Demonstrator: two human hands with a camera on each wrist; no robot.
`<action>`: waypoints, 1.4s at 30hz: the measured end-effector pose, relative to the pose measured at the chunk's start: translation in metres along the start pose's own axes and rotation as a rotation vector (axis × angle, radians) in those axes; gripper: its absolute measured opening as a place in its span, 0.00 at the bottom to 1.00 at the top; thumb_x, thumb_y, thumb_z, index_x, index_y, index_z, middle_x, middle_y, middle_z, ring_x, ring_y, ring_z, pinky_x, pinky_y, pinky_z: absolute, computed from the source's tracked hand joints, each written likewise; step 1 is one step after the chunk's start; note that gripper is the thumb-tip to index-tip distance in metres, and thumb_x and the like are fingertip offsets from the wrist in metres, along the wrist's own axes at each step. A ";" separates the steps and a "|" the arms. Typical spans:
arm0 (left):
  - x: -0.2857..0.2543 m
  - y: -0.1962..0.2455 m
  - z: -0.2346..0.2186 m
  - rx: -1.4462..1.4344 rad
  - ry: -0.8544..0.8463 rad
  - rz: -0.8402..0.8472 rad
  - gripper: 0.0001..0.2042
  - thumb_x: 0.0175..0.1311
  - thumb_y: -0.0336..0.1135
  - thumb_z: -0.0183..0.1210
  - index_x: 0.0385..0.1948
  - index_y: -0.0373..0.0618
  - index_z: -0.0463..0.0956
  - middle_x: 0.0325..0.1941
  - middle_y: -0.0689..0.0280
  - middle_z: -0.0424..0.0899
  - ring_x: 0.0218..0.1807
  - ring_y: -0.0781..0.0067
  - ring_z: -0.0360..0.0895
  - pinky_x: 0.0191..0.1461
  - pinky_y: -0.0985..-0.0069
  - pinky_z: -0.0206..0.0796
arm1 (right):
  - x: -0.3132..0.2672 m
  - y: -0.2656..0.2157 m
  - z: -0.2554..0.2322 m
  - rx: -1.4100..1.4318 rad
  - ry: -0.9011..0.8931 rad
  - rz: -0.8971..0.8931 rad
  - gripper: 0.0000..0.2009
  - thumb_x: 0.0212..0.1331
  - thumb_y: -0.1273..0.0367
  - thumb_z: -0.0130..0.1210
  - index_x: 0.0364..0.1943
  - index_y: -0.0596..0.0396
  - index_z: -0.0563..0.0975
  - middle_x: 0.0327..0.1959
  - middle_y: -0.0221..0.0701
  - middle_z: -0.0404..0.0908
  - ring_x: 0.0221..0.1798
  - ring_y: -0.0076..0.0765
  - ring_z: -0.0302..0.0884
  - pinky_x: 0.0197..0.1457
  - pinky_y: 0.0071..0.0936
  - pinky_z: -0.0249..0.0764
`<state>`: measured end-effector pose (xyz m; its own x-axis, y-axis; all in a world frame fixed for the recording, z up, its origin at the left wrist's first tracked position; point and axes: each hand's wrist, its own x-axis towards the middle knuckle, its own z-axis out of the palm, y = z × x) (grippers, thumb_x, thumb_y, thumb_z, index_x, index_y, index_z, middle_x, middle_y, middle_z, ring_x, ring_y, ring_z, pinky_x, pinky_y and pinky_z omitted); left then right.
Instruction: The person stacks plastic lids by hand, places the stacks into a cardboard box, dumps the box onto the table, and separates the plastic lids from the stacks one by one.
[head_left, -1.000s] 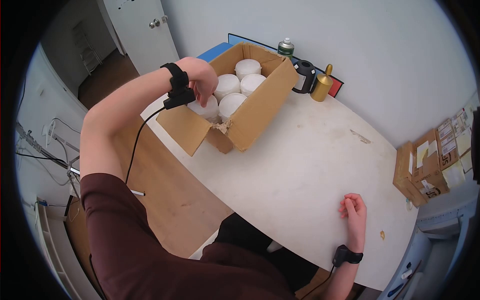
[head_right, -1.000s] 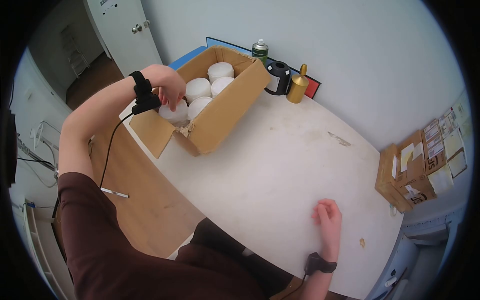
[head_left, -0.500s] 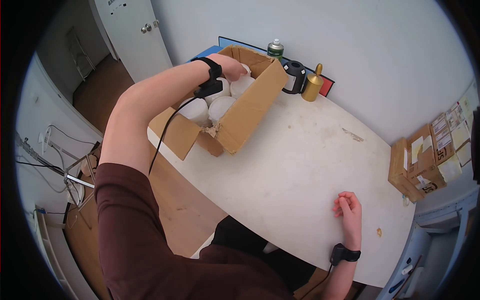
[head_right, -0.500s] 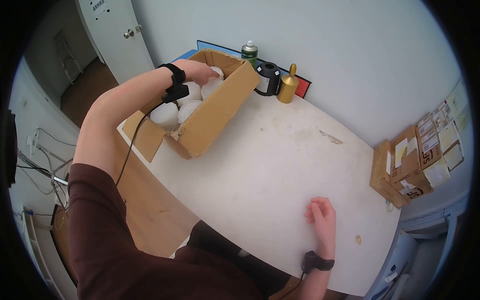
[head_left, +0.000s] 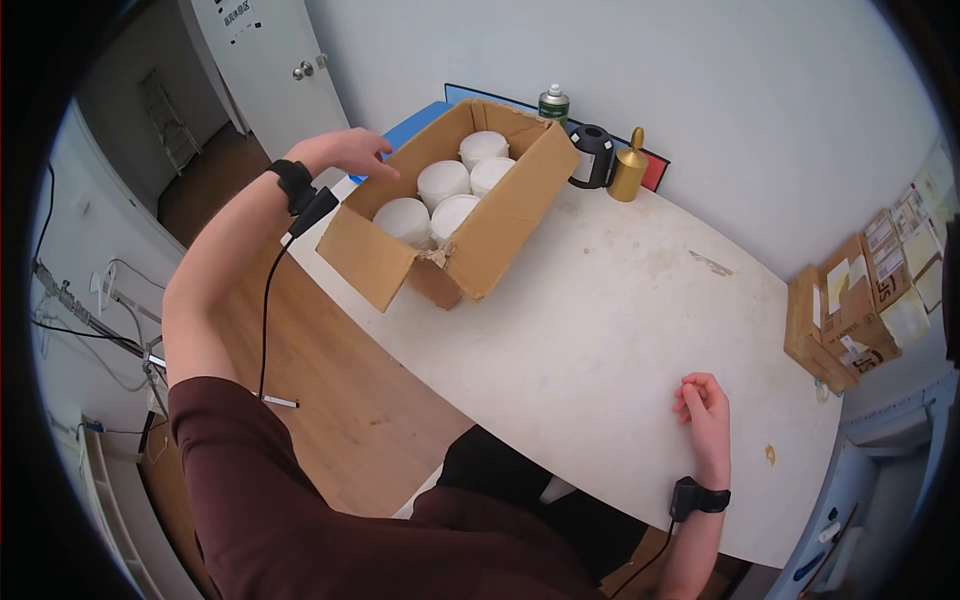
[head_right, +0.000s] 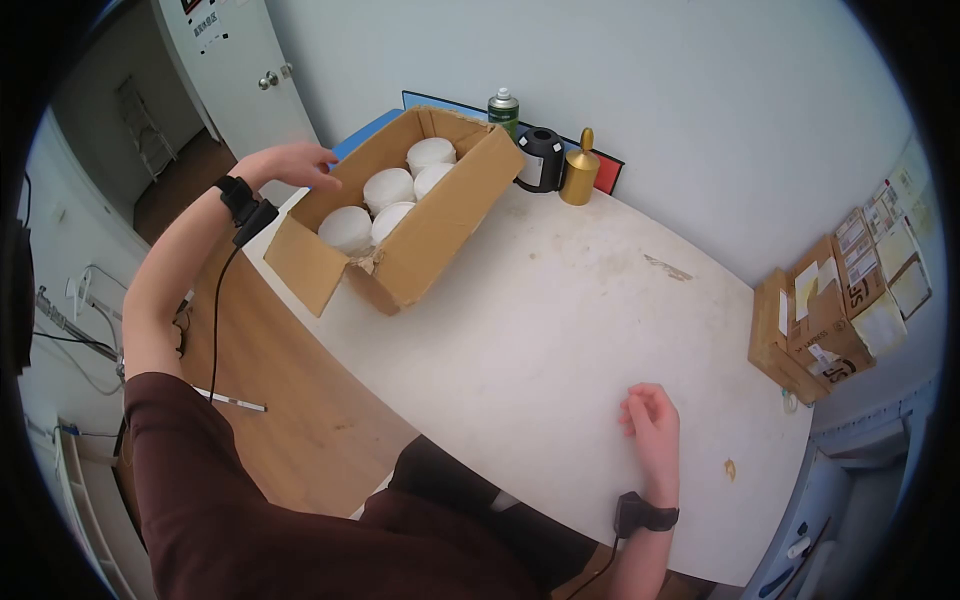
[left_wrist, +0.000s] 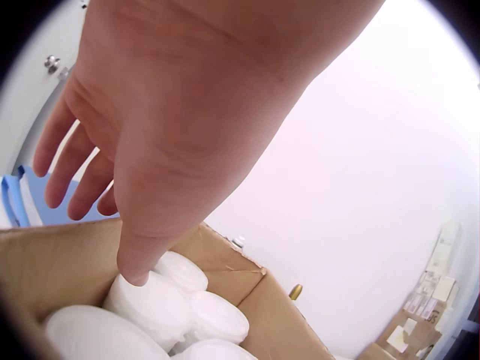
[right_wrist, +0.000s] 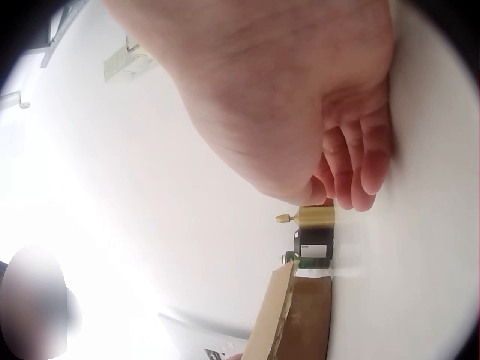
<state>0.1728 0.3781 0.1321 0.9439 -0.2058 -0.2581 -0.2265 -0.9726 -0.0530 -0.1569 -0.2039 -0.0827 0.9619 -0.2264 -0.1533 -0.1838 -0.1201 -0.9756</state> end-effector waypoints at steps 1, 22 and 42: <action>-0.010 -0.002 0.008 -0.032 -0.085 -0.029 0.36 0.67 0.57 0.66 0.72 0.42 0.80 0.66 0.52 0.88 0.65 0.53 0.86 0.72 0.60 0.74 | 0.001 0.000 0.001 -0.004 0.000 -0.004 0.07 0.80 0.71 0.56 0.53 0.57 0.81 0.40 0.28 0.84 0.37 0.22 0.80 0.39 0.21 0.76; -0.163 0.092 0.093 -0.573 0.236 0.245 0.29 0.73 0.36 0.54 0.74 0.34 0.72 0.59 0.49 0.87 0.51 0.61 0.85 0.56 0.65 0.77 | -0.085 -0.154 0.185 -0.626 -0.228 -0.607 0.51 0.59 0.50 0.78 0.85 0.50 0.64 0.85 0.68 0.53 0.87 0.73 0.56 0.84 0.57 0.65; -0.122 0.062 0.150 -0.958 0.761 0.284 0.32 0.89 0.49 0.51 0.85 0.39 0.61 0.89 0.52 0.64 0.89 0.57 0.59 0.88 0.60 0.53 | -0.078 -0.125 0.149 -0.603 -0.073 -0.665 0.16 0.59 0.65 0.79 0.39 0.60 0.82 0.41 0.41 0.86 0.36 0.55 0.83 0.41 0.42 0.81</action>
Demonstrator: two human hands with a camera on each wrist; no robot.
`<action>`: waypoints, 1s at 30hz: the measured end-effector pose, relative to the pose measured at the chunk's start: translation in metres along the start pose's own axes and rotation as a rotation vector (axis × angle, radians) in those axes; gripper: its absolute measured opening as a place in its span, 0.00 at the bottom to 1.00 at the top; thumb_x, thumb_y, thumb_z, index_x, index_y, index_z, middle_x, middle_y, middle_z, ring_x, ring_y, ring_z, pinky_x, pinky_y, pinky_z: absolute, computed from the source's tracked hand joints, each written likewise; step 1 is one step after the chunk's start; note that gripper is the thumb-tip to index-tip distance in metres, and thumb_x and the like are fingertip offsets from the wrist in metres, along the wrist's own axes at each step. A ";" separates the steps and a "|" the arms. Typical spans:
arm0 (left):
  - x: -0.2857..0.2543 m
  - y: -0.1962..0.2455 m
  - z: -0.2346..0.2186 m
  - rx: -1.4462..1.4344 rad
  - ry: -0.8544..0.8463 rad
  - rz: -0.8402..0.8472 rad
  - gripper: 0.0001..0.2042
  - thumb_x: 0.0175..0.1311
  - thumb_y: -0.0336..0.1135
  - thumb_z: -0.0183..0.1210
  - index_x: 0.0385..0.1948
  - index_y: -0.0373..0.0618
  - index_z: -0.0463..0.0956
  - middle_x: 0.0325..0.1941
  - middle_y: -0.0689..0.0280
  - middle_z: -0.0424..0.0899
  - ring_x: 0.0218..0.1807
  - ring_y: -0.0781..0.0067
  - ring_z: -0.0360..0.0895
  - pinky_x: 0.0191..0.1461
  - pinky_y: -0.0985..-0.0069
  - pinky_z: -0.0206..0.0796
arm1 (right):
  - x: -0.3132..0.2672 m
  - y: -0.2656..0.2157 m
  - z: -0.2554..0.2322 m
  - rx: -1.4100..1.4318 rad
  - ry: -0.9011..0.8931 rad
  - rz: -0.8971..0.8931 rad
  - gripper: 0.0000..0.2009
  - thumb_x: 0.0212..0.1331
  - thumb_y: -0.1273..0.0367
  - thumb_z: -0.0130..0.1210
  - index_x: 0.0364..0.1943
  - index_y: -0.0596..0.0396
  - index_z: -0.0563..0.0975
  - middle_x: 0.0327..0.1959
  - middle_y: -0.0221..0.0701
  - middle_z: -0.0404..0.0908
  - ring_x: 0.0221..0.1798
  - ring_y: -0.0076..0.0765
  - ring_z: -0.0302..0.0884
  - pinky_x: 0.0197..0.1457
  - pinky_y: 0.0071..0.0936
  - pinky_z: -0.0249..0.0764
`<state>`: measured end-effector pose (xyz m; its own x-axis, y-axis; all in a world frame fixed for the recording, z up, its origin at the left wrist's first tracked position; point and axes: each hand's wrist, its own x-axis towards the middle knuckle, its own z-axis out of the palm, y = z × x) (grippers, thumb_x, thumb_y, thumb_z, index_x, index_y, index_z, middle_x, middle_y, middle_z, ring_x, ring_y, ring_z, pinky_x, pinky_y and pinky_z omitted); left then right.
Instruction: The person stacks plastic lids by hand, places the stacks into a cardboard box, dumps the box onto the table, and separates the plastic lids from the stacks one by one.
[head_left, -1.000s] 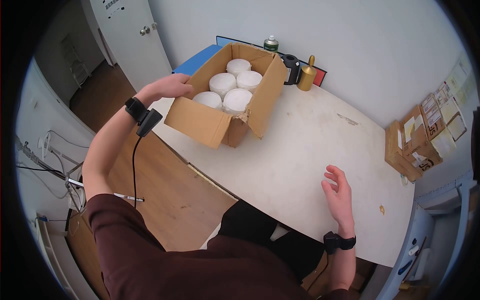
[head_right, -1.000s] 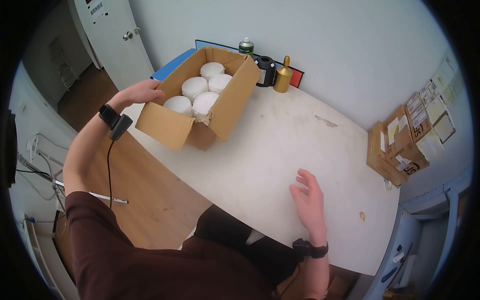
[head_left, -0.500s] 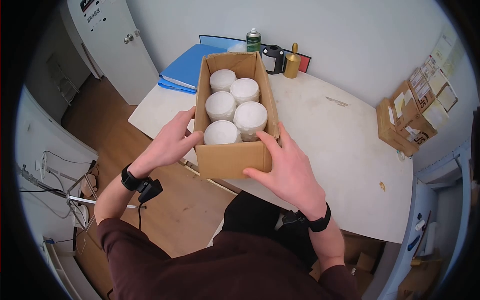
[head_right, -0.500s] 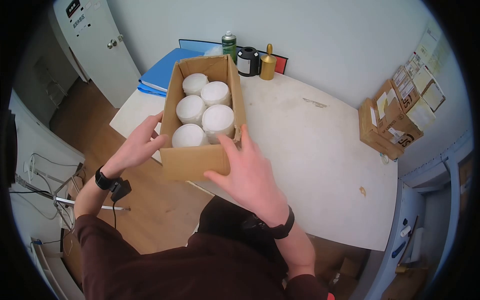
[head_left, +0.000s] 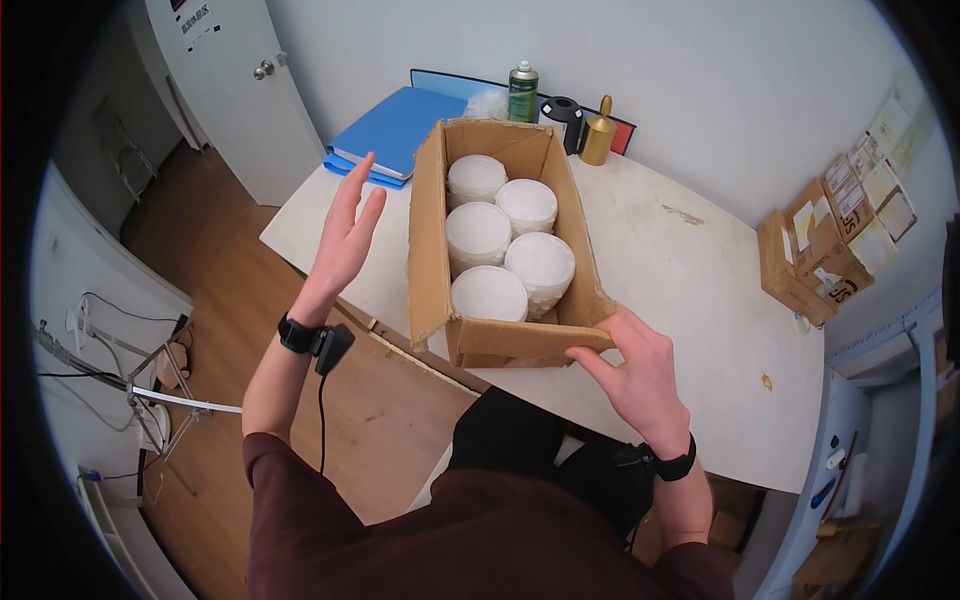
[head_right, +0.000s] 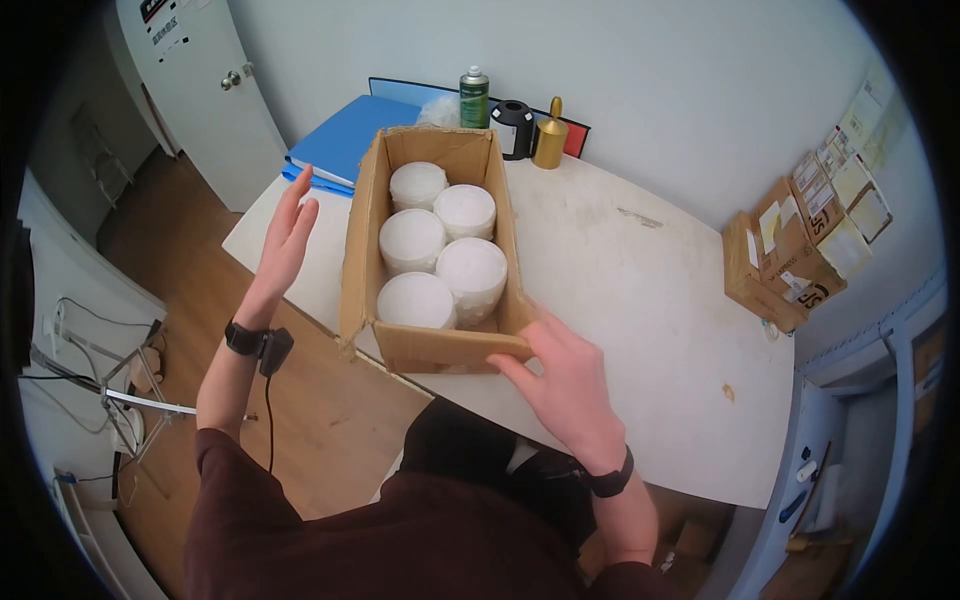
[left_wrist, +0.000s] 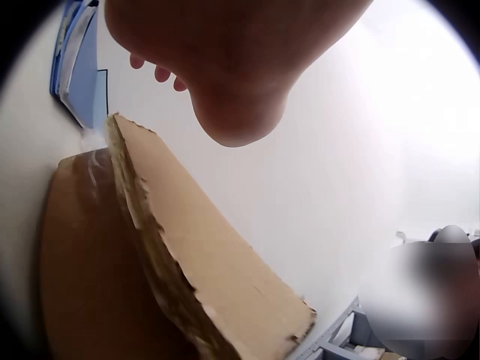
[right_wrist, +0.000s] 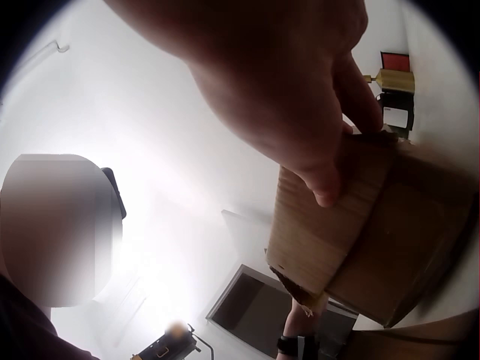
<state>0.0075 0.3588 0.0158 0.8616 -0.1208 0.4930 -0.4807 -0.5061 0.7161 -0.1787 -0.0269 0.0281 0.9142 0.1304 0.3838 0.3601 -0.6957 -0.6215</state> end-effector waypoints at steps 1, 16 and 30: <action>0.021 -0.009 0.006 -0.044 -0.003 -0.011 0.33 0.89 0.53 0.50 0.85 0.39 0.61 0.89 0.52 0.63 0.90 0.57 0.58 0.89 0.60 0.51 | -0.008 0.002 -0.006 -0.004 0.000 -0.002 0.16 0.59 0.65 0.79 0.39 0.60 0.82 0.41 0.41 0.86 0.36 0.55 0.83 0.41 0.42 0.81; 0.143 0.067 0.103 -0.468 -0.689 -0.461 0.36 0.85 0.65 0.52 0.80 0.45 0.70 0.80 0.63 0.76 0.79 0.71 0.71 0.83 0.70 0.61 | -0.104 0.102 -0.047 1.025 0.146 0.386 0.21 0.76 0.69 0.67 0.68 0.59 0.78 0.59 0.29 0.85 0.62 0.24 0.80 0.66 0.32 0.78; 0.226 0.029 0.247 -0.287 -1.205 -0.396 0.35 0.85 0.61 0.54 0.82 0.46 0.68 0.81 0.56 0.77 0.75 0.64 0.79 0.75 0.64 0.75 | -0.098 0.174 -0.098 1.342 0.188 0.780 0.31 0.89 0.45 0.39 0.81 0.49 0.66 0.72 0.28 0.80 0.57 0.32 0.87 0.59 0.34 0.84</action>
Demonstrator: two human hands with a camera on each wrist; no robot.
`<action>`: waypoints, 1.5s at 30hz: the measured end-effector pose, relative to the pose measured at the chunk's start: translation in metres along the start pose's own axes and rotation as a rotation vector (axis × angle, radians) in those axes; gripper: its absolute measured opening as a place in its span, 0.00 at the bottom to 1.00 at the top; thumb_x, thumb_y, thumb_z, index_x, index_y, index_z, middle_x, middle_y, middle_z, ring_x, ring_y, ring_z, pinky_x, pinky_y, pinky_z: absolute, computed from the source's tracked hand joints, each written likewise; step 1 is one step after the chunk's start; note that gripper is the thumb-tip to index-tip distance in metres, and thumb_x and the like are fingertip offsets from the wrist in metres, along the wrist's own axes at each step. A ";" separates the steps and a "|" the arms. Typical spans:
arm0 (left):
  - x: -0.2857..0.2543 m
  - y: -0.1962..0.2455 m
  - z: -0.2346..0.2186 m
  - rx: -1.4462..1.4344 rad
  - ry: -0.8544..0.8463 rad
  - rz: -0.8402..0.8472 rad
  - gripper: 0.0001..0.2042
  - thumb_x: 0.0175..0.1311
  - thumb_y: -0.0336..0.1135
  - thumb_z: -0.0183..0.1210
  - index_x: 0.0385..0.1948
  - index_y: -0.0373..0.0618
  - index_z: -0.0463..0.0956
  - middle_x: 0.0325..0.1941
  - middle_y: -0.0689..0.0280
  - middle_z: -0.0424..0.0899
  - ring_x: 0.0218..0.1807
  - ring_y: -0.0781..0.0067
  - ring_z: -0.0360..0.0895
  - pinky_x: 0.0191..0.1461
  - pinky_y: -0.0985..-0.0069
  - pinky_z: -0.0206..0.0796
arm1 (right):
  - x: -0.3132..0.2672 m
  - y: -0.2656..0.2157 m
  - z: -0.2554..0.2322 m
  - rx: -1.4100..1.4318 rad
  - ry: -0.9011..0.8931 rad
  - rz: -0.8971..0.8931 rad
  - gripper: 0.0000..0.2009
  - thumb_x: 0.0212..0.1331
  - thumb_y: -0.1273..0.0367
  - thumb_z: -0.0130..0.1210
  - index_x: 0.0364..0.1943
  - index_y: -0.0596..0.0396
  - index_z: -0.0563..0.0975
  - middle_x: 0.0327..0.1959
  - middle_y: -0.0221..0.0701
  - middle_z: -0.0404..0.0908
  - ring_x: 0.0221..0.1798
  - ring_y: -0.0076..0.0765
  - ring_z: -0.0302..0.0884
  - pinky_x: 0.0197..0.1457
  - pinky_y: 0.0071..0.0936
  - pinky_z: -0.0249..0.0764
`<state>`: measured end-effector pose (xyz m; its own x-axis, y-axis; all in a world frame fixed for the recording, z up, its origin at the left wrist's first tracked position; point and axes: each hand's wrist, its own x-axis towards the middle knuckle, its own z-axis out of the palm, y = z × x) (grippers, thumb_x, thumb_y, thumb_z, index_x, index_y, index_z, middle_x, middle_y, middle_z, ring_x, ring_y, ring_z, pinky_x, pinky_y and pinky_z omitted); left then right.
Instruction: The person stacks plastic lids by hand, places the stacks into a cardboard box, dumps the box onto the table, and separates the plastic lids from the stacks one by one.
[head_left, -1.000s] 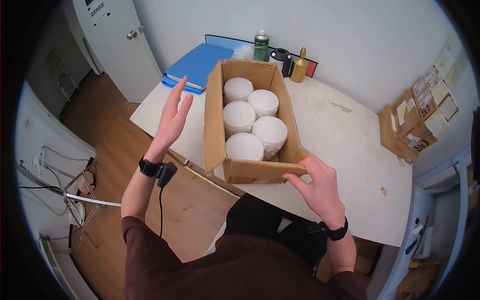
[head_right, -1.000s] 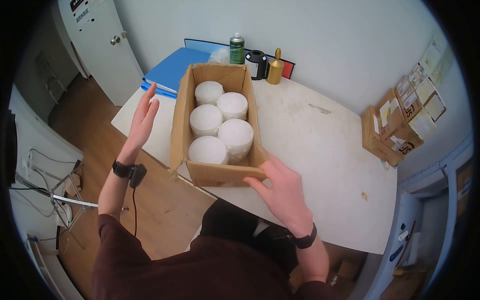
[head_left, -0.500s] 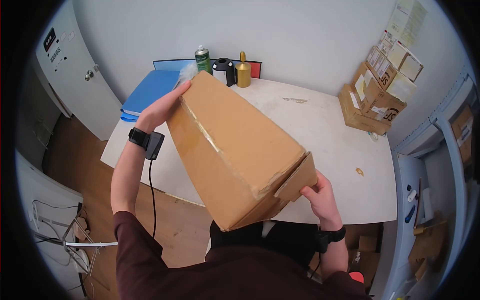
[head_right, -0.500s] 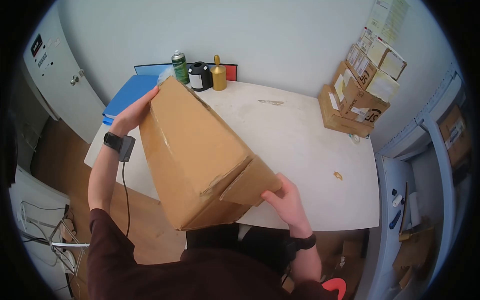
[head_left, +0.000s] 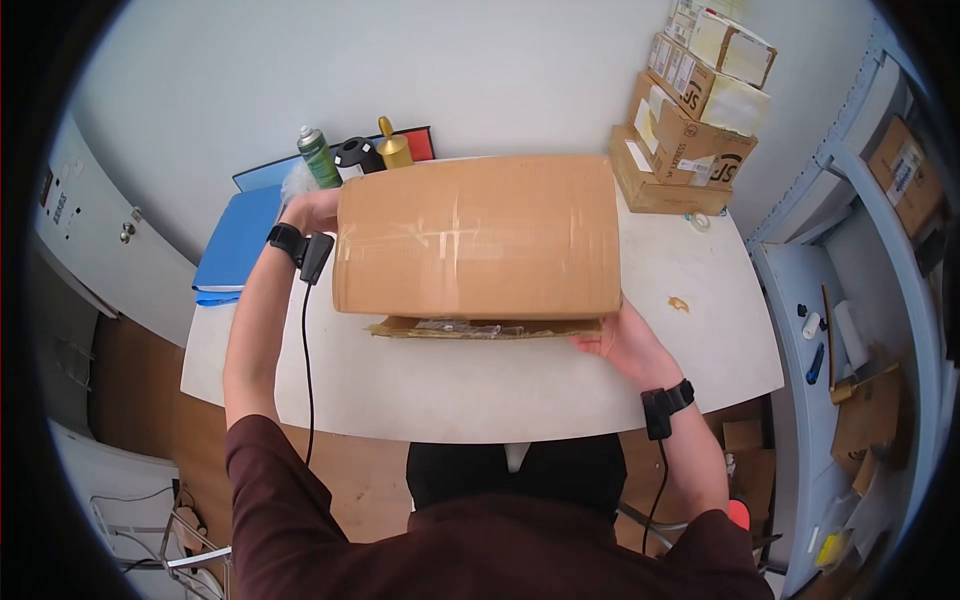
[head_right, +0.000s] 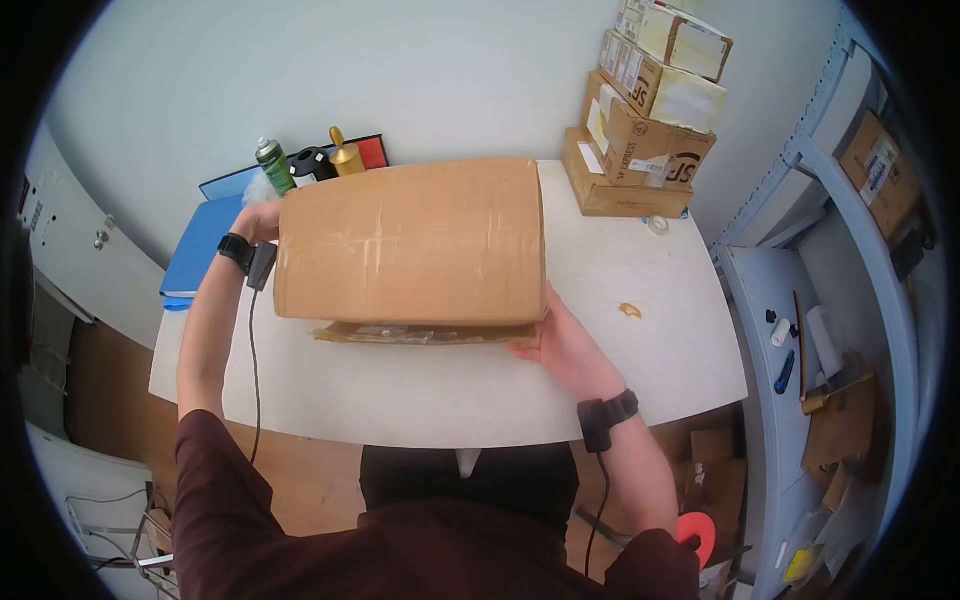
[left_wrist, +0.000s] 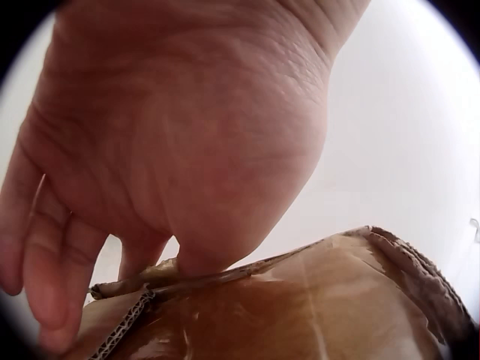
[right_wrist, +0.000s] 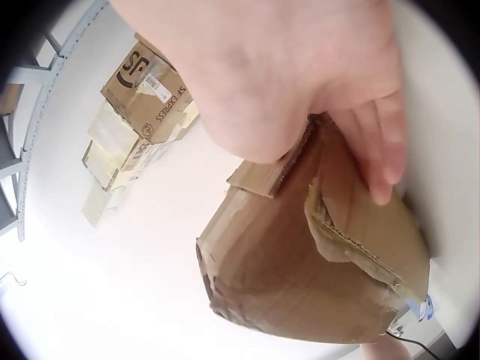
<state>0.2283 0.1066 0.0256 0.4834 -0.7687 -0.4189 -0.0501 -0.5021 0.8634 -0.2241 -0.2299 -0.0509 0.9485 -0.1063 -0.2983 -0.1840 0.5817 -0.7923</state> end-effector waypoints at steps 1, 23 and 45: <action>0.007 -0.009 0.007 0.000 -0.010 -0.009 0.35 0.85 0.61 0.54 0.82 0.46 0.68 0.81 0.56 0.77 0.75 0.64 0.79 0.75 0.64 0.75 | 0.005 -0.004 -0.005 -0.047 0.075 0.032 0.30 0.89 0.45 0.37 0.79 0.52 0.66 0.70 0.31 0.78 0.52 0.35 0.89 0.56 0.33 0.86; 0.094 0.004 0.087 -0.591 0.303 0.538 0.20 0.89 0.47 0.50 0.65 0.39 0.77 0.60 0.59 0.87 0.56 0.67 0.89 0.56 0.67 0.87 | 0.029 -0.102 -0.044 -0.451 0.239 0.053 0.31 0.86 0.40 0.40 0.67 0.52 0.77 0.46 0.32 0.87 0.44 0.26 0.85 0.48 0.26 0.83; -0.093 0.012 -0.049 -0.501 0.668 0.403 0.27 0.89 0.53 0.50 0.75 0.43 0.72 0.70 0.61 0.84 0.68 0.66 0.83 0.69 0.61 0.79 | 0.010 -0.168 0.109 -0.354 0.116 -0.484 0.26 0.87 0.52 0.49 0.81 0.40 0.71 0.80 0.30 0.67 0.79 0.33 0.71 0.63 0.46 0.89</action>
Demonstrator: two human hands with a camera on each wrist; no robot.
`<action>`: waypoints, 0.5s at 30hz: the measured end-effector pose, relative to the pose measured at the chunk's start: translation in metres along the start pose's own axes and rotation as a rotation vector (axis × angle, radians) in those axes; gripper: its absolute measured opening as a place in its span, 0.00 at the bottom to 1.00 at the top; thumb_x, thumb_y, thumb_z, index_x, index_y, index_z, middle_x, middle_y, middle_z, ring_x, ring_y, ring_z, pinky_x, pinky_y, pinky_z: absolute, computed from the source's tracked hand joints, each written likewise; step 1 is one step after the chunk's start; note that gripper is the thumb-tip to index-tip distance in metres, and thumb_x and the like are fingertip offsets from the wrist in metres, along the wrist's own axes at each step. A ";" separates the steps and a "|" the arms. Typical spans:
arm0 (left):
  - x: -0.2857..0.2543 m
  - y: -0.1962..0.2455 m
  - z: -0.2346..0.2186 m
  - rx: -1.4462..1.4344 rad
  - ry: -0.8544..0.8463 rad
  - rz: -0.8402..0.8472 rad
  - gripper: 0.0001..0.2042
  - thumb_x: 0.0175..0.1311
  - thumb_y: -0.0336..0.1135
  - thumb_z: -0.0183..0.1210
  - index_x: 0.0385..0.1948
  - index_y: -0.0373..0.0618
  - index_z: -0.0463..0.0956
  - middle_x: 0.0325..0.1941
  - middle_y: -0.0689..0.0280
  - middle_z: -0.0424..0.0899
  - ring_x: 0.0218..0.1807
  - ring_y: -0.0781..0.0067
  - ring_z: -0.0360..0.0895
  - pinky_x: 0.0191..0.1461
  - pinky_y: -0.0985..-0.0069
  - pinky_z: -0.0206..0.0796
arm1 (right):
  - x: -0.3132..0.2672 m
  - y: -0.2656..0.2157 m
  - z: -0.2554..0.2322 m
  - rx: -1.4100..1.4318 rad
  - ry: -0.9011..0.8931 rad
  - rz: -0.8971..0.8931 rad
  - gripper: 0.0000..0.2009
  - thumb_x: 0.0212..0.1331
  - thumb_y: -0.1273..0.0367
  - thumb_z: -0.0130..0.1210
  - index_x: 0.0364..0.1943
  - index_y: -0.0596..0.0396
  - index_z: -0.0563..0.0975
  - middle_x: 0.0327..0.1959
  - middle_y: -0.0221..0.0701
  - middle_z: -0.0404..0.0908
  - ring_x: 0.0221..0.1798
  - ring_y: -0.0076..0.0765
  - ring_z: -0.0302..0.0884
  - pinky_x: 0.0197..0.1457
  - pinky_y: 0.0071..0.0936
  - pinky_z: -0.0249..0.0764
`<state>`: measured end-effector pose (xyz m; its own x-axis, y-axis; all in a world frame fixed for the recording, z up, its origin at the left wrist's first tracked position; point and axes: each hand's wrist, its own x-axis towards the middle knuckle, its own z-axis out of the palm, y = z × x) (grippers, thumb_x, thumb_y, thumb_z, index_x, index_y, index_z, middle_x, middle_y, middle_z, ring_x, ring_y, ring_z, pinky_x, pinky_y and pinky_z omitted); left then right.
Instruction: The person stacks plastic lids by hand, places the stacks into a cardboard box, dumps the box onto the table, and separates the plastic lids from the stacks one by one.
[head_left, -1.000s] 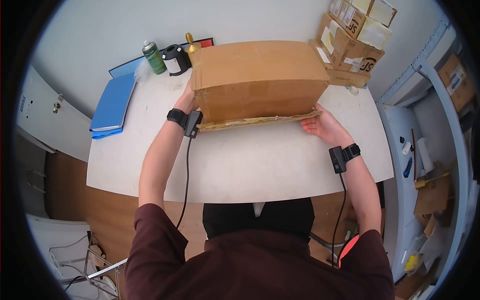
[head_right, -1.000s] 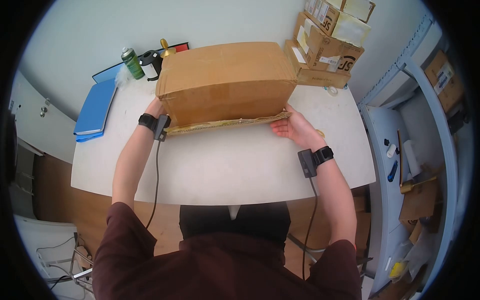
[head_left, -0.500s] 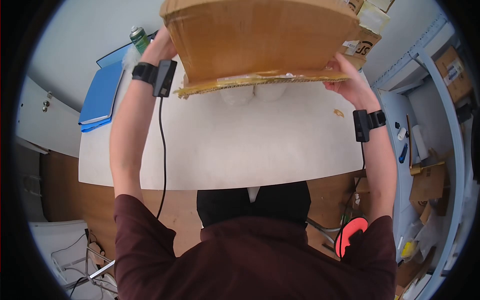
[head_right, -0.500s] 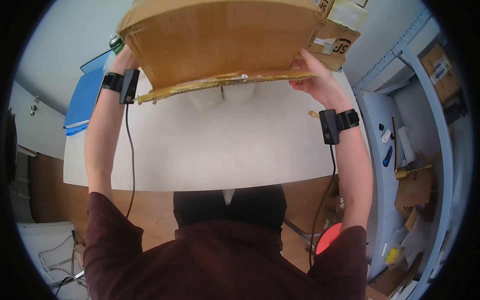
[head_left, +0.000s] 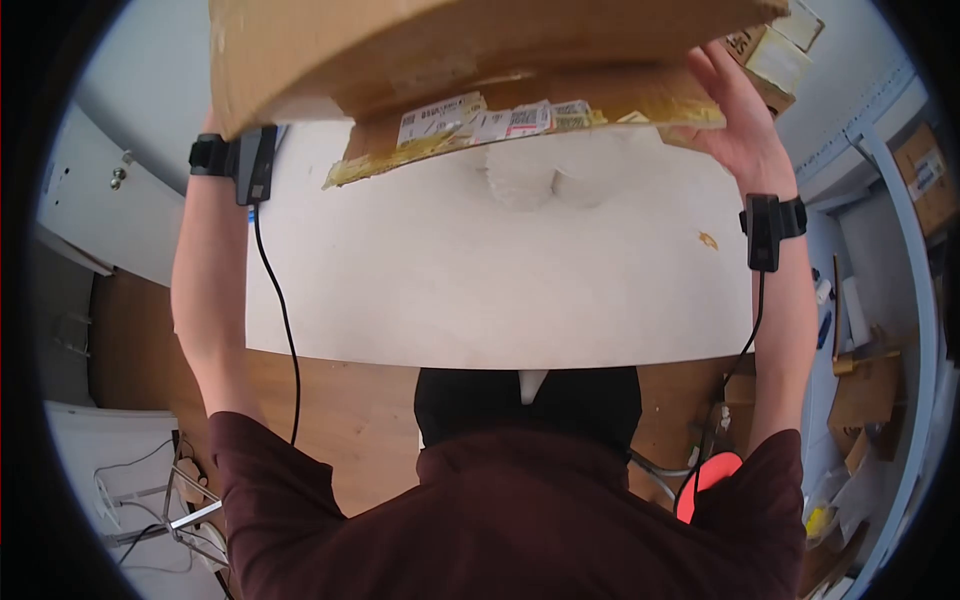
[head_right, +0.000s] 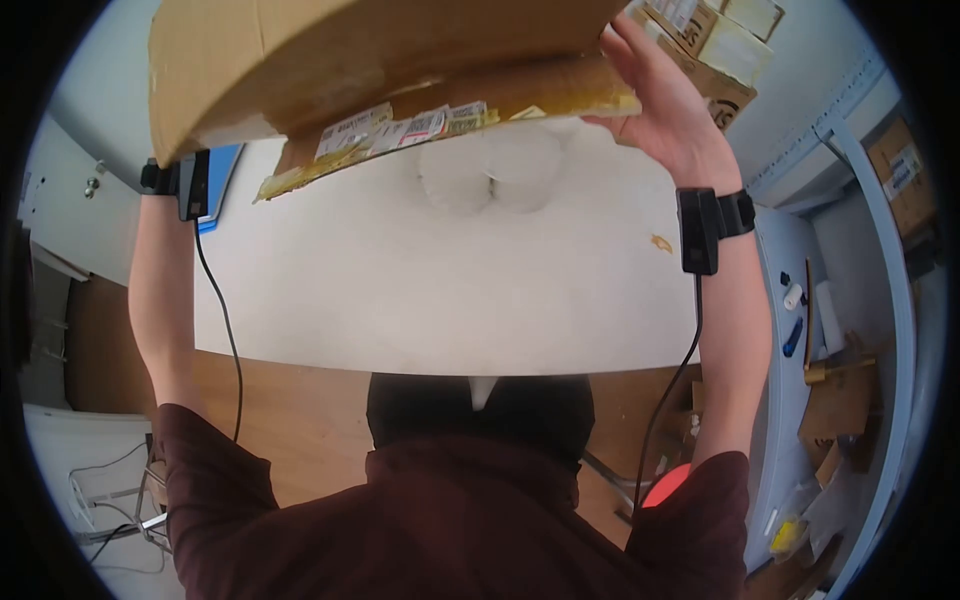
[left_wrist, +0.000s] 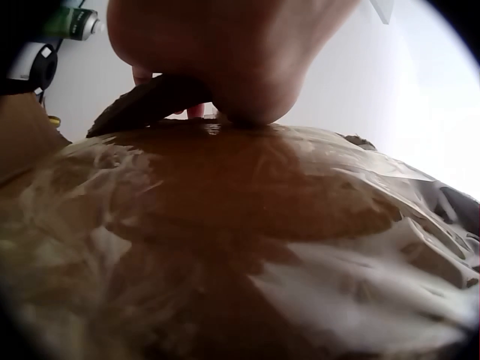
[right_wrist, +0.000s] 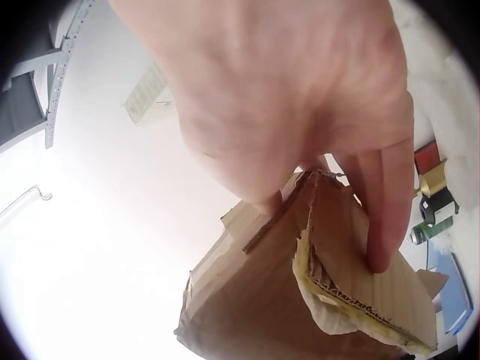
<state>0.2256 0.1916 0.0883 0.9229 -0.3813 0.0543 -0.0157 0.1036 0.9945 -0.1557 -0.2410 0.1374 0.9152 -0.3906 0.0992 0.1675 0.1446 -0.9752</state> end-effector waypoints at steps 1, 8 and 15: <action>-0.020 0.014 0.009 0.013 0.030 0.036 0.27 0.89 0.54 0.50 0.76 0.43 0.72 0.70 0.60 0.84 0.68 0.66 0.83 0.70 0.61 0.79 | -0.002 0.003 0.012 0.053 -0.038 0.021 0.25 0.88 0.53 0.48 0.81 0.42 0.71 0.78 0.29 0.70 0.76 0.32 0.74 0.64 0.46 0.89; -0.105 0.092 -0.054 0.084 0.243 0.212 0.29 0.89 0.56 0.49 0.78 0.43 0.71 0.72 0.60 0.83 0.71 0.65 0.81 0.74 0.60 0.76 | 0.034 0.005 0.084 0.135 -0.509 -0.142 0.21 0.87 0.57 0.51 0.71 0.54 0.78 0.63 0.26 0.86 0.56 0.24 0.86 0.58 0.25 0.86; -0.167 0.051 -0.165 0.187 0.191 0.126 0.35 0.89 0.63 0.42 0.82 0.43 0.65 0.84 0.55 0.70 0.85 0.60 0.66 0.87 0.57 0.58 | -0.023 0.019 0.186 -0.603 -0.687 -0.459 0.13 0.73 0.65 0.67 0.52 0.59 0.83 0.49 0.30 0.89 0.41 0.32 0.89 0.46 0.30 0.84</action>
<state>0.1343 0.4125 0.1147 0.9646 -0.1942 0.1786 -0.1894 -0.0384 0.9812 -0.1052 -0.0597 0.1533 0.8536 0.3398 0.3949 0.5157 -0.4435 -0.7330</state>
